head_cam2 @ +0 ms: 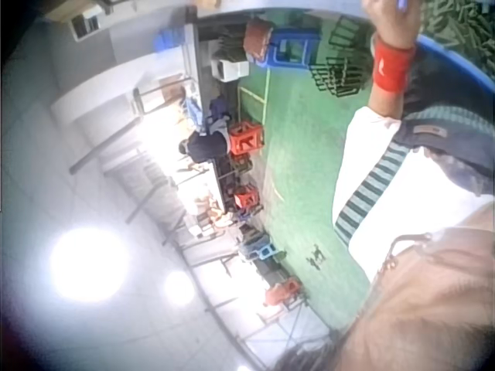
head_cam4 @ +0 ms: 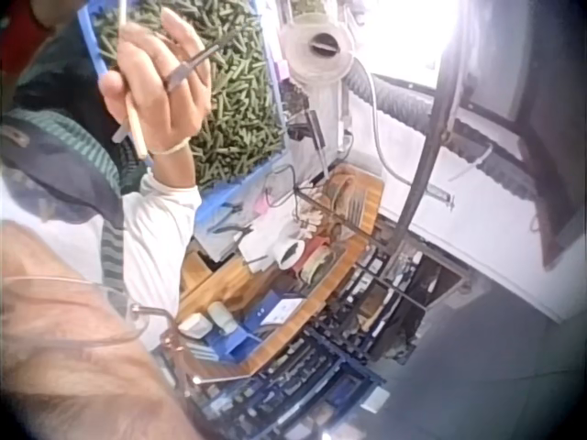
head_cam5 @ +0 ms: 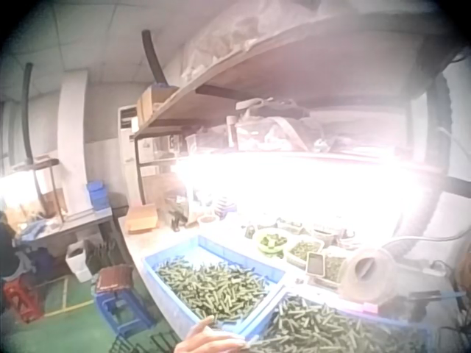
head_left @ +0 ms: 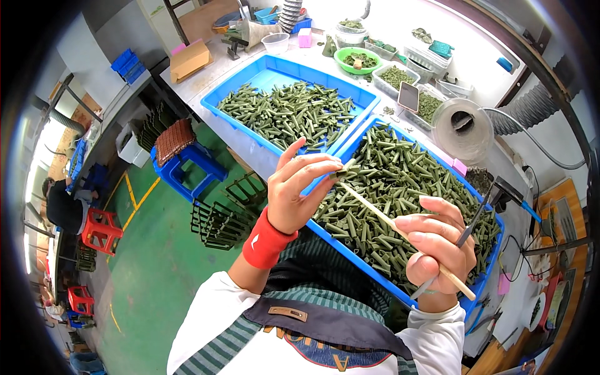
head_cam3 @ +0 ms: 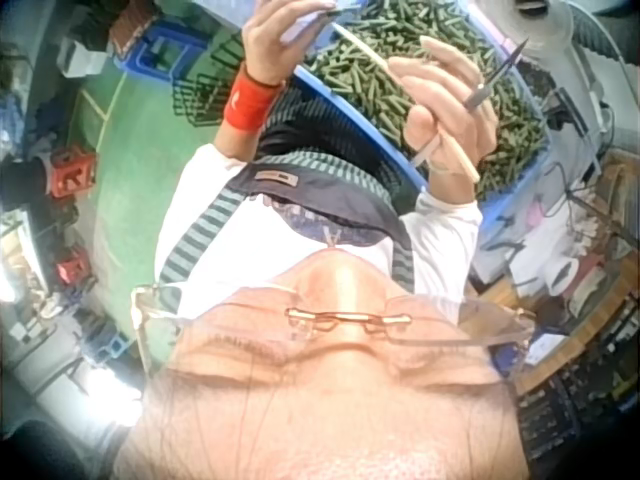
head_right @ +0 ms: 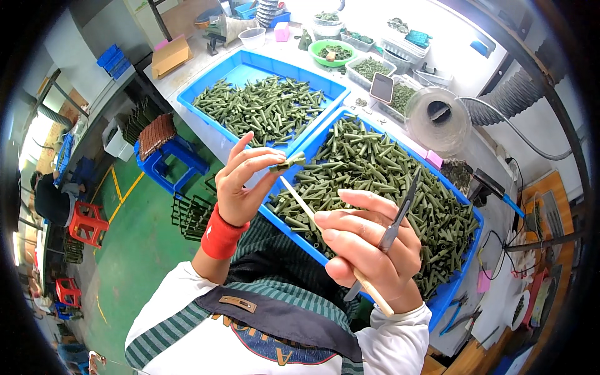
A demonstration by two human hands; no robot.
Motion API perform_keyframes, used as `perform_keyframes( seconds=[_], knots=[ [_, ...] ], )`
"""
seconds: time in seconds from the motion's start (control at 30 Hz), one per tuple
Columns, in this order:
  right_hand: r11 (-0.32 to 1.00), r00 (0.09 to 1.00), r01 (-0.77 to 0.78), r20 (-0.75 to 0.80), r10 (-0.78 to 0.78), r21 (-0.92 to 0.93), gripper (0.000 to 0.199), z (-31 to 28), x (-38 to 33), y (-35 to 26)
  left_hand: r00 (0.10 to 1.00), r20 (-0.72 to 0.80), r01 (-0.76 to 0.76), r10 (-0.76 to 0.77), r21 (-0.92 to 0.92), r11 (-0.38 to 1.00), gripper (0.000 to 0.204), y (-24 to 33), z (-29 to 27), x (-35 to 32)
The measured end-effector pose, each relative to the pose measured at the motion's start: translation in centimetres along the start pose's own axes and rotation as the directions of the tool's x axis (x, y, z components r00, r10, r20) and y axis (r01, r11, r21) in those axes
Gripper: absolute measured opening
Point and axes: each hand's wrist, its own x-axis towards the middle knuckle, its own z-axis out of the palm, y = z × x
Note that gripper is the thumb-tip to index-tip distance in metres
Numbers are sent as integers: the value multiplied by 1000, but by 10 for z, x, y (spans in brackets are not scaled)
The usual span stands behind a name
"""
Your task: The person uses a specialized tool to fit a small component onto a slender green rod, repeating the process for items taken from a large blue tray.
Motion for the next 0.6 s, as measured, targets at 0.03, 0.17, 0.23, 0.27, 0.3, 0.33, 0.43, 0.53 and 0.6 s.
perform_keyframes(
  seconds=[0.03,0.17,0.23,0.27,0.3,0.33,0.43,0.53,0.6],
  knots=[
    [1000,1000,-1,2,1,-8,35,0,-1,-1,1000,-1,0,0,1,1000,28,0,0,-1],
    [998,998,13,60,-9,-58,35,-1,-1,-1,1000,6,3,-2,-9,1000,28,0,-1,-1],
    [997,997,25,74,-20,-71,35,1,1,-3,1000,4,-1,1,-7,1000,28,2,-1,0],
    [996,996,38,89,-30,-84,34,2,1,-3,1000,6,-9,9,18,1000,28,2,-1,0],
    [994,995,59,89,-51,-88,33,3,1,-2,1000,8,-16,16,43,999,29,3,-1,0],
    [994,995,58,89,-50,-90,33,3,2,-2,1000,9,-17,17,41,999,29,4,-1,0],
    [996,995,61,79,-56,-72,32,6,4,-2,1000,7,-29,29,59,998,29,6,0,1],
    [990,990,107,107,-97,-95,32,10,5,2,999,16,-50,49,82,995,27,7,-1,1],
    [986,986,121,127,-106,-115,32,15,5,4,996,32,-82,79,120,989,27,9,-2,1]
  ],
)
